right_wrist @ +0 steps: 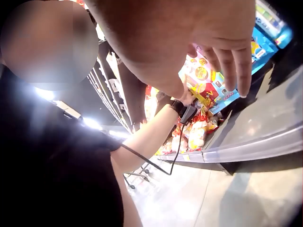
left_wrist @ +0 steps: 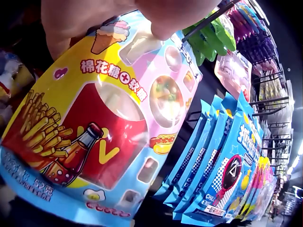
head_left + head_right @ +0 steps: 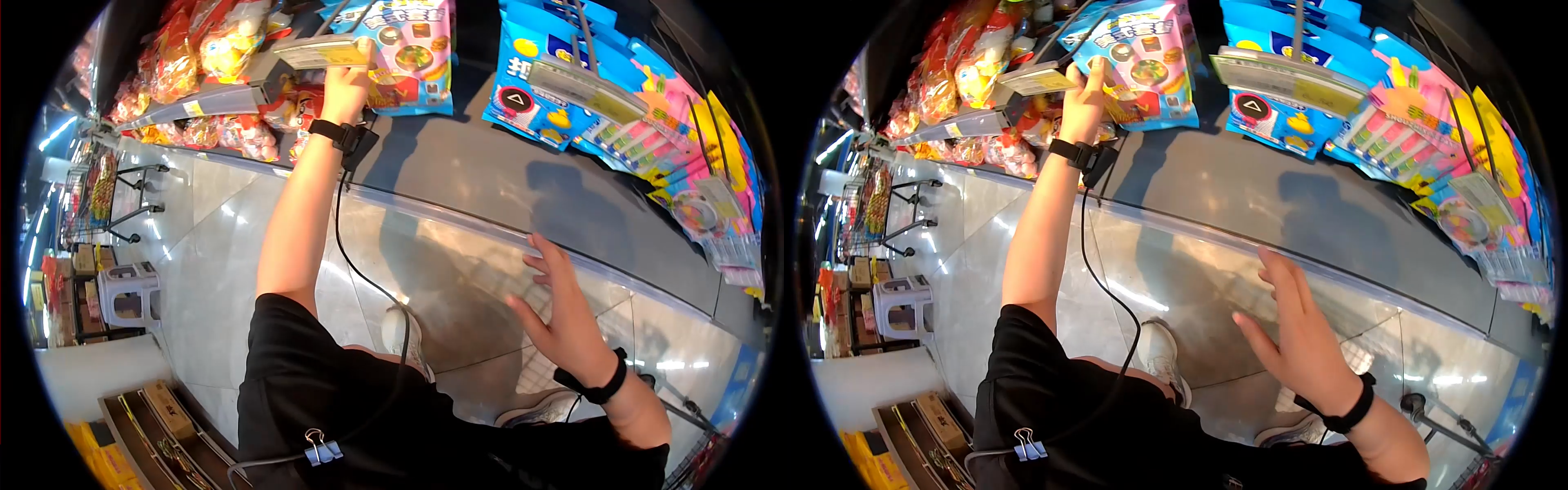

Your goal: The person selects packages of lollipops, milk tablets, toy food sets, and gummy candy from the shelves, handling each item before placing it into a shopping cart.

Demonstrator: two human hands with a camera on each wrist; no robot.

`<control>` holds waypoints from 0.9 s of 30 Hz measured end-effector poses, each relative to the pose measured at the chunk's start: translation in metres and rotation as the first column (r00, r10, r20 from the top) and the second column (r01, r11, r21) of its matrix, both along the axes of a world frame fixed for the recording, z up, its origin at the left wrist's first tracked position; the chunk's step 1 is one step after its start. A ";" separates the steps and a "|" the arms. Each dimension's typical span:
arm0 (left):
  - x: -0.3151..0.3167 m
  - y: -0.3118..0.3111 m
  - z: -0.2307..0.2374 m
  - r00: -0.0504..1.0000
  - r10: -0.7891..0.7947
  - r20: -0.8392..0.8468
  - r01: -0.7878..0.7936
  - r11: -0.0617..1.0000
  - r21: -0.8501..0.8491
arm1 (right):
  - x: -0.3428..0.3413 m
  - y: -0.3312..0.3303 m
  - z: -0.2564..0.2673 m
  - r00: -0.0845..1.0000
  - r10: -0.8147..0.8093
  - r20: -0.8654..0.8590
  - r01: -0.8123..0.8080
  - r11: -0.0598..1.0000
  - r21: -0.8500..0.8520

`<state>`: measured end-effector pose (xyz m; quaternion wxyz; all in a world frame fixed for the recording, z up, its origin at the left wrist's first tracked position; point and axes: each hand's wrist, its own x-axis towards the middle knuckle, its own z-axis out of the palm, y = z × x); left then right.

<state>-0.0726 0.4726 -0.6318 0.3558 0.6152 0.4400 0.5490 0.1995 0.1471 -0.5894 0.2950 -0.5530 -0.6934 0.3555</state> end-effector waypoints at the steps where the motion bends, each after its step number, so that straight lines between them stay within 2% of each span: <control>1: 0.001 0.000 -0.002 1.000 0.009 -0.006 -0.009 1.000 0.005 | 0.005 -0.007 0.007 1.000 0.014 0.022 -0.013 1.000 -0.011; 4: -0.002 0.009 -0.014 0.999 0.019 -0.034 -0.014 0.991 0.134 | 0.024 -0.023 0.027 0.993 0.034 0.112 -0.034 0.999 0.001; 5: -0.005 0.010 -0.017 1.000 0.002 -0.029 0.001 0.994 0.111 | 0.031 -0.029 0.033 0.991 0.002 0.134 -0.005 1.000 0.024; 6: -0.008 0.017 -0.025 0.996 0.032 -0.087 -0.014 0.981 0.195 | 0.039 -0.036 0.039 0.987 -0.004 0.161 -0.003 0.999 0.047; 8: -0.004 0.005 -0.032 0.996 0.081 -0.036 -0.071 0.974 0.216 | 0.056 -0.052 0.051 0.973 -0.036 0.227 0.017 0.996 0.084; 9: -0.007 -0.001 -0.035 0.967 0.205 -0.154 -0.159 0.951 0.264 | 0.065 -0.061 0.057 0.974 -0.059 0.220 0.037 0.994 0.103; 10: -0.024 0.001 -0.049 0.874 0.348 -0.338 -0.241 0.916 0.322 | 0.072 -0.070 0.059 0.970 -0.083 0.228 0.057 0.992 0.115; 11: -0.036 -0.009 -0.043 0.911 0.116 -0.396 -0.053 0.985 0.165 | 0.080 -0.081 0.060 0.964 -0.115 0.241 0.089 0.989 0.120; 12: -0.050 -0.014 -0.064 0.873 0.173 -0.456 -0.119 0.982 0.145 | 0.087 -0.094 0.062 0.952 -0.157 0.262 0.129 0.984 0.121; 13: -0.023 -0.053 -0.036 0.799 0.103 -0.592 -0.085 0.995 0.058 | 0.090 -0.107 0.064 0.947 -0.182 0.263 0.168 0.983 0.073; 14: -0.025 -0.068 -0.053 0.869 -0.008 -0.495 0.047 0.997 0.066 | 0.090 -0.121 0.060 0.950 -0.211 0.229 0.202 0.977 0.065; 15: -0.038 -0.067 -0.076 0.808 -0.069 -0.586 0.098 0.995 0.018 | 0.092 -0.130 0.057 0.953 -0.233 0.195 0.223 0.972 0.073; 16: -0.037 -0.080 -0.089 0.690 -0.179 -0.701 0.175 0.981 -0.079 | 0.094 -0.135 0.061 0.959 -0.195 0.206 0.199 0.980 0.000; 17: -0.051 -0.084 -0.109 0.597 -0.494 -0.632 0.203 0.855 -0.477 | 0.096 -0.140 0.055 0.954 -0.169 0.248 0.158 0.985 0.064; 18: -0.060 -0.095 -0.117 0.126 -0.652 -0.748 0.213 0.754 -0.621 | 0.097 -0.145 0.047 0.953 -0.133 0.271 0.102 0.987 0.126; 21: 0.041 -0.179 -0.072 0.158 -0.747 -0.645 0.165 0.664 -0.729 | 0.111 -0.151 0.046 0.941 -0.128 0.312 0.046 0.966 0.255; 22: 0.075 -0.191 -0.054 0.102 -0.733 -0.672 0.144 0.679 -0.720 | 0.114 -0.154 0.048 0.942 -0.166 0.291 0.083 0.957 0.277; 25: 0.111 -0.178 -0.045 0.274 -0.493 -0.826 0.437 0.829 -0.350 | 0.127 -0.161 0.052 0.936 -0.248 0.251 0.153 0.926 0.344; 27: 0.091 -0.158 -0.064 0.199 -0.516 -0.833 0.428 0.811 -0.400 | 0.135 -0.163 0.054 0.925 -0.287 0.249 0.190 0.917 0.351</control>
